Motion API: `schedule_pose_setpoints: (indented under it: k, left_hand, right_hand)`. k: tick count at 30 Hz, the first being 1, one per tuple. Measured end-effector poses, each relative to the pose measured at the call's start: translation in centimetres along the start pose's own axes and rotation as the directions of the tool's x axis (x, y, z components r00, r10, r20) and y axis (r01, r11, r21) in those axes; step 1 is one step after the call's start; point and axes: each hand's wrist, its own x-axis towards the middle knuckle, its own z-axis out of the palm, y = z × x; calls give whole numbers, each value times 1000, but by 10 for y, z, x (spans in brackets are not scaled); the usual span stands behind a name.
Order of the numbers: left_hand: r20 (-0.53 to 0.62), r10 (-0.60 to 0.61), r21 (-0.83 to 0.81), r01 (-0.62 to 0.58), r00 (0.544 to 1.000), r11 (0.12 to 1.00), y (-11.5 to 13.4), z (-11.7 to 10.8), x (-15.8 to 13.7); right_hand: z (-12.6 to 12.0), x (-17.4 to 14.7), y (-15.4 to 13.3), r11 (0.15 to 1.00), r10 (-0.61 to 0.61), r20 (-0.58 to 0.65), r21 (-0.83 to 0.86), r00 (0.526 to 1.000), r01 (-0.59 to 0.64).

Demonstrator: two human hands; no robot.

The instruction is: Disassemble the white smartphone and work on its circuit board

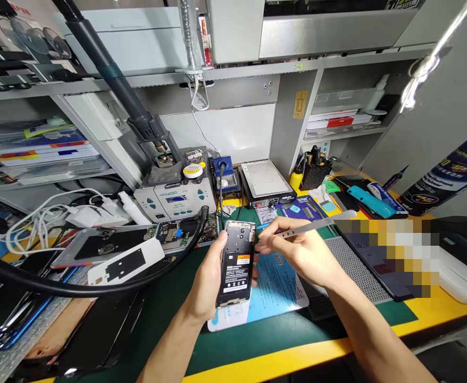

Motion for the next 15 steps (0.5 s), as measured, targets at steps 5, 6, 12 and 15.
schedule_pose_setpoints:
  k: [5,6,12,15]
  left_hand:
    - [11,46,-72,-45,999,996,3,-3,1]
    - [1,49,-84,-49,999,995,5,-3,1]
    - [6,58,-67,-57,998,996,9,-1,-4]
    - [-37,89,50,-87,995,995,7,-3,-5]
  right_hand:
    - [1,2,-2,987,41,-41,160,998,-34]
    - [1,2,-1,982,43,-40,186,998,-35]
    - [3,3,7,953,35,-57,302,998,-16]
    - [6,2,7,971,28,-84,240,996,-7]
